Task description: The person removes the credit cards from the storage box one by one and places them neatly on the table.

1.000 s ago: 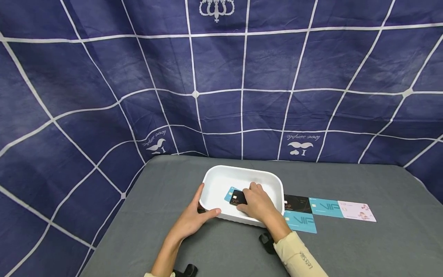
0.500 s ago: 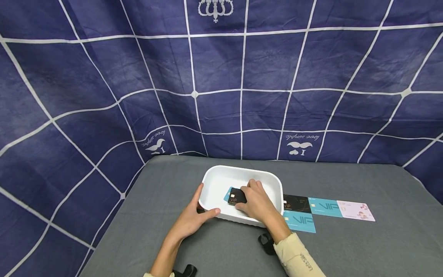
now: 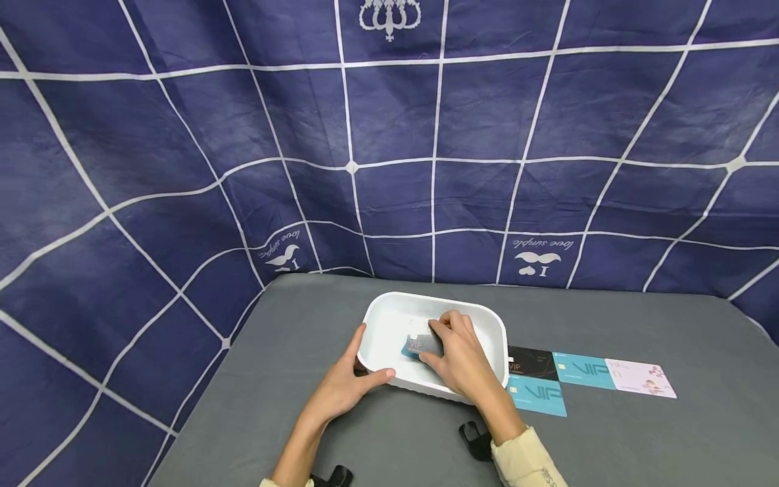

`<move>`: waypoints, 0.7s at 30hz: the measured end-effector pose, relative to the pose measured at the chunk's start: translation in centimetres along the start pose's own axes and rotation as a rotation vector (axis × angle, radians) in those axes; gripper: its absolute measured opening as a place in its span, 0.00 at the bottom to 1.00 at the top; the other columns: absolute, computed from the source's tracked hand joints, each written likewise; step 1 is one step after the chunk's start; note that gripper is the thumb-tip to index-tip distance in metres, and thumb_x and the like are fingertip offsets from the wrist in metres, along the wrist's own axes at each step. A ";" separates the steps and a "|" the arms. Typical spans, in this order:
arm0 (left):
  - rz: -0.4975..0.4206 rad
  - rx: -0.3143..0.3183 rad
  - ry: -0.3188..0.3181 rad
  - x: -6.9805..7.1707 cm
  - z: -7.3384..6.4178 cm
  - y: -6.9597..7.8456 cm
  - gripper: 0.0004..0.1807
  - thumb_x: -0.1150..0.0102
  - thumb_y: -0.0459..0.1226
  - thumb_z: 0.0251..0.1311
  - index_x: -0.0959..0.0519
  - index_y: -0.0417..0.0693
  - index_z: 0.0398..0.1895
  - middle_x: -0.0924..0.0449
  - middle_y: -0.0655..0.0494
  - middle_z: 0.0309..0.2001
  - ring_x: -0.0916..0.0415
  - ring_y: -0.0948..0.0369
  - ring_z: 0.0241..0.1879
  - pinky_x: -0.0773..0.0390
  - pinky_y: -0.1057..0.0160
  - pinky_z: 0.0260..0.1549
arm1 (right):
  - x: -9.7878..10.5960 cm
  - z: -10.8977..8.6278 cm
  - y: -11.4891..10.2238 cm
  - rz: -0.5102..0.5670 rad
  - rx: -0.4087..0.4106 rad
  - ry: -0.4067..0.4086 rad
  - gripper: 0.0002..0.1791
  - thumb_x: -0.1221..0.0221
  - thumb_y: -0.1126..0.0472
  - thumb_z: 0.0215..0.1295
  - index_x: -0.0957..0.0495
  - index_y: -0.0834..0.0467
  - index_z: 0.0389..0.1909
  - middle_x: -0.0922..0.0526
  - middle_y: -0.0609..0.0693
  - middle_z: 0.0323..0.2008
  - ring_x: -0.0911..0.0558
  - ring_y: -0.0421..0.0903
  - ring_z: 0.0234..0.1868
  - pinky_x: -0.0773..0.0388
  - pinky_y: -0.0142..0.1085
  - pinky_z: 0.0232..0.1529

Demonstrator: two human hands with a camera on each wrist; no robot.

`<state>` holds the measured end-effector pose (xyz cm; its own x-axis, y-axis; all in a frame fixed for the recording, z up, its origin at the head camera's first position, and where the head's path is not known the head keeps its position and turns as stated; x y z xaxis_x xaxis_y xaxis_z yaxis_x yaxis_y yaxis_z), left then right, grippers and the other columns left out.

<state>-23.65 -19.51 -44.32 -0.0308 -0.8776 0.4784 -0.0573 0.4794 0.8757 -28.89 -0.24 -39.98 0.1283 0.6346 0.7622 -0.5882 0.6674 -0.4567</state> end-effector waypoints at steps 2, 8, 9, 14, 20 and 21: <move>-0.011 -0.006 -0.003 -0.2 0.1 0.0 0.58 0.29 0.54 0.55 0.56 0.54 0.80 0.22 0.53 0.40 0.27 0.59 0.40 0.30 0.55 0.43 | 0.2 -0.1 0.0 -0.005 0.010 0.008 0.29 0.22 0.57 0.47 0.18 0.65 0.50 0.29 0.51 0.44 0.31 0.52 0.48 0.31 0.45 0.50; -0.010 -0.008 0.006 -0.1 0.2 0.0 0.58 0.29 0.53 0.54 0.57 0.53 0.80 0.22 0.52 0.40 0.28 0.59 0.40 0.30 0.55 0.41 | 0.2 0.1 -0.2 -0.015 0.044 0.008 0.27 0.23 0.57 0.47 0.18 0.63 0.47 0.29 0.51 0.42 0.31 0.52 0.47 0.32 0.45 0.50; -0.008 -0.007 0.006 -0.1 0.2 0.0 0.58 0.29 0.53 0.54 0.57 0.53 0.80 0.22 0.52 0.40 0.28 0.59 0.40 0.30 0.55 0.42 | 0.1 0.1 -0.2 -0.014 0.046 0.010 0.26 0.23 0.57 0.46 0.18 0.63 0.47 0.29 0.51 0.42 0.31 0.52 0.47 0.32 0.45 0.50; 0.000 0.004 0.013 0.0 0.1 0.0 0.58 0.29 0.54 0.54 0.56 0.54 0.80 0.22 0.53 0.39 0.28 0.59 0.40 0.30 0.55 0.42 | 0.1 0.2 -0.3 -0.017 0.053 0.017 0.27 0.23 0.55 0.46 0.17 0.62 0.46 0.29 0.49 0.40 0.31 0.50 0.46 0.32 0.44 0.49; -0.004 0.005 0.006 -0.1 0.2 -0.1 0.58 0.29 0.53 0.54 0.56 0.54 0.80 0.22 0.53 0.39 0.28 0.59 0.39 0.30 0.56 0.40 | 0.2 0.1 -0.4 -0.027 0.066 0.020 0.27 0.23 0.54 0.45 0.16 0.62 0.46 0.30 0.48 0.38 0.31 0.49 0.43 0.32 0.43 0.46; -0.006 0.004 0.004 -0.2 0.2 -0.1 0.58 0.29 0.53 0.54 0.56 0.54 0.80 0.22 0.53 0.39 0.28 0.59 0.39 0.30 0.56 0.40 | 0.2 0.1 -0.4 -0.028 0.065 0.019 0.27 0.23 0.54 0.44 0.16 0.62 0.46 0.30 0.48 0.38 0.31 0.49 0.43 0.32 0.43 0.46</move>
<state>-23.83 -19.42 -44.49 -0.0264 -0.8804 0.4735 -0.0611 0.4742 0.8783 -28.70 -0.39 -39.61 0.1605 0.6234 0.7653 -0.6344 0.6591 -0.4038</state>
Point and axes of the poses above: each hand's wrist, its own z-axis towards the middle knuckle, its own x-axis out of the back of the hand, y = z × x, the point moved 8 cm from there along z, towards the middle knuckle
